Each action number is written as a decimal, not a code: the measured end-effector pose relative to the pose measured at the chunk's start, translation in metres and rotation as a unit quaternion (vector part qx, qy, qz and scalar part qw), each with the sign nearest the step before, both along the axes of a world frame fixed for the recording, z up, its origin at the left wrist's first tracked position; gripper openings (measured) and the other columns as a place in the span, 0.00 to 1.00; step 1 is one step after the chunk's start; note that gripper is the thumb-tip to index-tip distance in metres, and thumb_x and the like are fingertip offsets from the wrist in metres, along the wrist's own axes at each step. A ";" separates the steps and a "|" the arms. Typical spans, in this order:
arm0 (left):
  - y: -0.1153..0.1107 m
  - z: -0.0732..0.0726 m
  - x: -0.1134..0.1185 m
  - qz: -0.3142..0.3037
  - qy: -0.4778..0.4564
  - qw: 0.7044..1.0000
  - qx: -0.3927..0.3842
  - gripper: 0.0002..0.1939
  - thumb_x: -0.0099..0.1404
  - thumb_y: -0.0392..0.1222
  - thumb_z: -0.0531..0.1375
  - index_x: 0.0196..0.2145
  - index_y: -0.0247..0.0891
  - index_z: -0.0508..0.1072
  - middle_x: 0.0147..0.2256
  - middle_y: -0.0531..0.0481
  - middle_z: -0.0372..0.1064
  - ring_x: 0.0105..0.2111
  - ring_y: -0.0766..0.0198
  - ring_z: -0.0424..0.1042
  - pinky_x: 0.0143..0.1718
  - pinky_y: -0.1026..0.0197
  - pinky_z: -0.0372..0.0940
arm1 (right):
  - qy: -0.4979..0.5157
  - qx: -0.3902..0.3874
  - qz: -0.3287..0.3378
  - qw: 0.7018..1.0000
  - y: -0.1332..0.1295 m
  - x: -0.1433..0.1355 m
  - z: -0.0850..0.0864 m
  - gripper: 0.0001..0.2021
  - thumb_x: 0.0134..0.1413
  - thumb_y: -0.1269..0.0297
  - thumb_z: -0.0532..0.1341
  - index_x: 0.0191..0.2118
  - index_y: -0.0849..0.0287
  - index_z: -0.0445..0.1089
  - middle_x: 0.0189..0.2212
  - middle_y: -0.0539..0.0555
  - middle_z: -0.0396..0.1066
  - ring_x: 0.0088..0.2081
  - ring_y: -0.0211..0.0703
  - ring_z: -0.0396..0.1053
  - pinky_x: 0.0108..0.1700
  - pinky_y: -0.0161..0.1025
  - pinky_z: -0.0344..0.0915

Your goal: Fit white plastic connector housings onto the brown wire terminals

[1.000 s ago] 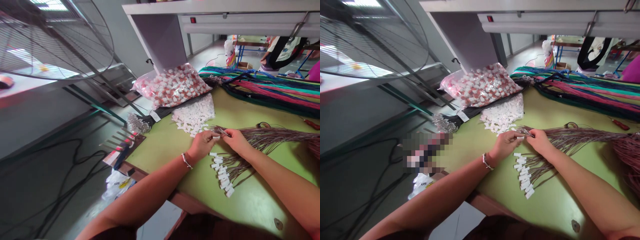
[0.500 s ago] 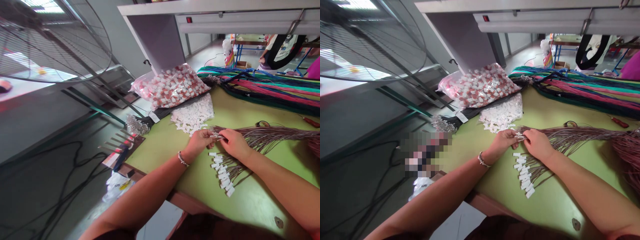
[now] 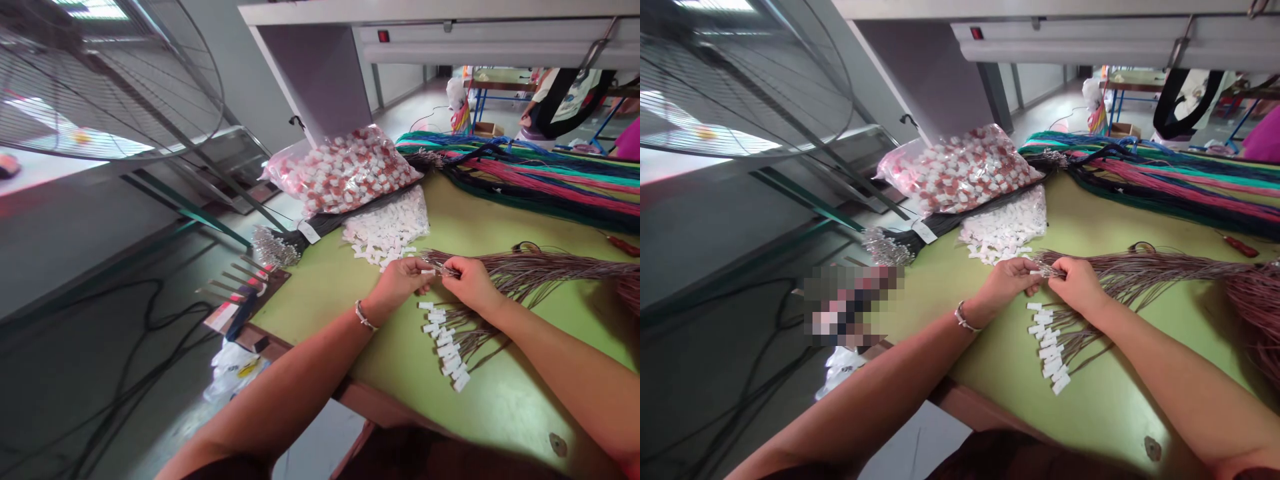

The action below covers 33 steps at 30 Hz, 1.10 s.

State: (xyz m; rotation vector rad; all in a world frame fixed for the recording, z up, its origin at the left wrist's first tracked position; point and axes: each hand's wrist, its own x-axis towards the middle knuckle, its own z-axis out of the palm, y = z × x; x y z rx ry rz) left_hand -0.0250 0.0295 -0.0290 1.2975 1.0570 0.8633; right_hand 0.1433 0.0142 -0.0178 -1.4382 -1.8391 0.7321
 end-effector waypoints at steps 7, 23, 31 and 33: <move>-0.004 0.000 0.008 0.009 0.033 0.999 0.000 0.08 0.50 0.38 0.66 0.27 0.33 0.72 0.14 0.58 0.65 0.14 0.74 0.63 0.17 0.71 0.61 | 0.020 -0.044 0.012 0.999 0.003 0.000 -0.002 0.06 0.39 0.66 0.56 0.22 0.62 0.66 0.17 0.47 0.61 0.21 0.33 0.54 0.25 0.31 0.52; -0.008 0.008 0.009 0.027 0.036 0.998 0.049 0.03 0.52 0.33 0.63 0.27 0.33 0.72 0.17 0.56 0.66 0.17 0.74 0.65 0.22 0.70 0.63 | 0.087 -0.114 0.003 0.990 0.004 -0.001 0.003 0.07 0.37 0.63 0.55 0.18 0.60 0.61 0.14 0.44 0.52 0.19 0.31 0.49 0.20 0.31 0.46; -0.005 0.002 0.015 0.021 0.030 0.999 0.012 0.01 0.53 0.31 0.61 0.26 0.32 0.71 0.15 0.57 0.64 0.15 0.74 0.63 0.19 0.70 0.62 | 0.048 -0.087 -0.007 0.995 0.005 -0.001 -0.003 0.06 0.37 0.64 0.55 0.22 0.61 0.65 0.16 0.46 0.58 0.20 0.33 0.53 0.23 0.31 0.50; -0.005 0.002 0.014 0.021 0.026 0.999 0.011 0.02 0.53 0.31 0.61 0.27 0.32 0.71 0.15 0.57 0.65 0.15 0.74 0.64 0.20 0.70 0.62 | 0.039 -0.078 -0.002 0.996 0.004 -0.001 -0.002 0.06 0.38 0.64 0.54 0.22 0.61 0.64 0.15 0.46 0.58 0.20 0.33 0.53 0.23 0.31 0.50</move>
